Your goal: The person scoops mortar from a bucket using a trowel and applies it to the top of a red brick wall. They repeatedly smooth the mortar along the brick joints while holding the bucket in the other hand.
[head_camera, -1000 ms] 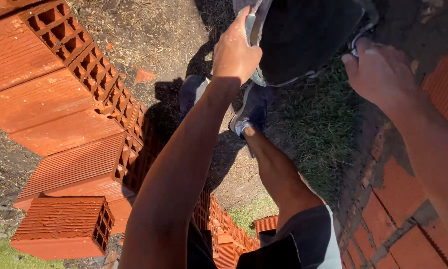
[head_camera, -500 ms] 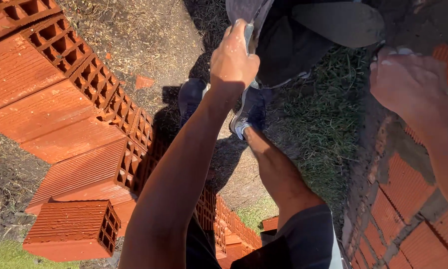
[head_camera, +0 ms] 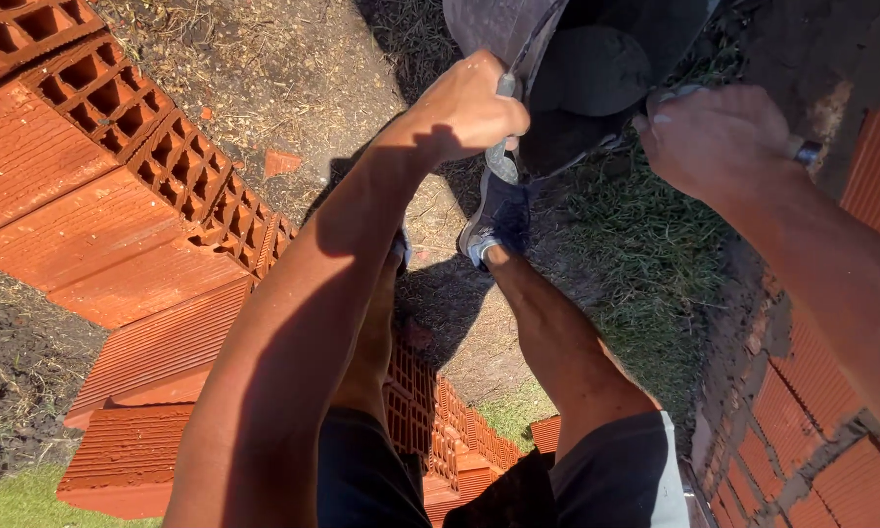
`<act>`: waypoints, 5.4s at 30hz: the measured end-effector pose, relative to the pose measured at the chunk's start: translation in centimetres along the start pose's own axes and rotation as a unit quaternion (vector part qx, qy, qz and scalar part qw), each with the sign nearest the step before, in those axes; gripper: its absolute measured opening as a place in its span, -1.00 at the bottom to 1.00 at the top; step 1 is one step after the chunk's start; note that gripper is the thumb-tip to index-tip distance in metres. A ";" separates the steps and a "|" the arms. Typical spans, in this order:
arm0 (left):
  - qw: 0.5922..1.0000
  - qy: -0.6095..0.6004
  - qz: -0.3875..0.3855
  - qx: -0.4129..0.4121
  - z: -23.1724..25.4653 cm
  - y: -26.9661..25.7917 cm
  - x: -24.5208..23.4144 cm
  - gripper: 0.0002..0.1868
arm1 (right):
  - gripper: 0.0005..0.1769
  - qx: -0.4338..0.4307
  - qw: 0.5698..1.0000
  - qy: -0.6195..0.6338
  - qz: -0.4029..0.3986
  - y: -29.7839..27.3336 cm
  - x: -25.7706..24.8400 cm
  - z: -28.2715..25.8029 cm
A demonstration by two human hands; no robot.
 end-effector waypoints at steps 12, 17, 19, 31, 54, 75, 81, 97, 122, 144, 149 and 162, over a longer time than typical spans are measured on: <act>0.971 -0.095 0.218 0.020 -2.1 -2.9 -0.2 -0.14 | -0.41 0.004 0.953 0.303 0.020 2.1 5.5 -4.7; 0.933 -0.260 0.242 0.054 -0.9 -8.6 0.9 -0.06 | -0.39 -0.004 0.925 0.379 -0.014 -4.7 4.8 -2.5; 0.924 -0.273 0.258 0.068 0.7 -12.2 1.5 -0.07 | -0.39 0.003 0.912 0.410 -0.021 -9.3 3.0 -1.0; 0.818 -0.462 0.328 0.097 23.0 -46.1 6.0 -0.19 | -0.59 0.135 0.894 0.399 0.153 -53.1 -17.7 13.8; 0.831 -0.462 0.302 0.061 34.5 -47.2 -3.2 -0.01 | -0.71 0.510 0.715 0.305 0.368 -70.1 -25.7 37.1; 0.799 -0.386 0.461 0.013 13.6 -42.4 -39.2 -0.17 | -0.54 0.669 0.576 0.463 0.079 -72.8 -28.8 21.6; 0.741 -0.465 0.485 0.008 12.1 -42.5 -41.6 -0.29 | -0.32 0.602 0.628 0.486 0.084 -70.4 -35.1 23.4; 0.759 -0.511 0.402 0.009 12.1 -38.2 -40.1 -0.47 | -0.33 0.517 0.530 0.665 0.098 -68.0 -45.1 27.2; 0.765 -0.490 0.410 0.081 10.8 -38.2 -42.2 -0.33 | -0.38 0.540 0.396 0.733 0.121 -71.0 -40.6 26.0; 0.753 -0.513 0.405 0.072 10.5 -37.0 -42.1 -0.51 | -0.33 0.539 0.513 0.665 0.059 -67.7 -46.8 29.2; 0.748 -0.520 0.410 0.052 12.8 -38.2 -40.4 -0.52 | -0.32 0.549 0.534 0.633 0.113 -67.3 -43.4 29.7; 0.772 -0.478 0.416 0.050 11.8 -36.7 -40.9 -0.62 | -0.31 0.523 0.526 0.663 0.106 -66.8 -50.6 30.6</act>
Point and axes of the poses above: each hand's wrist, its own y-axis towards the middle knuckle, its own x-axis out of the palm, z = x × y, the point moved 4 cm from there along y, towards the middle knuckle, and after that the axes turned 15 degrees about x, right-handed, at the moved point
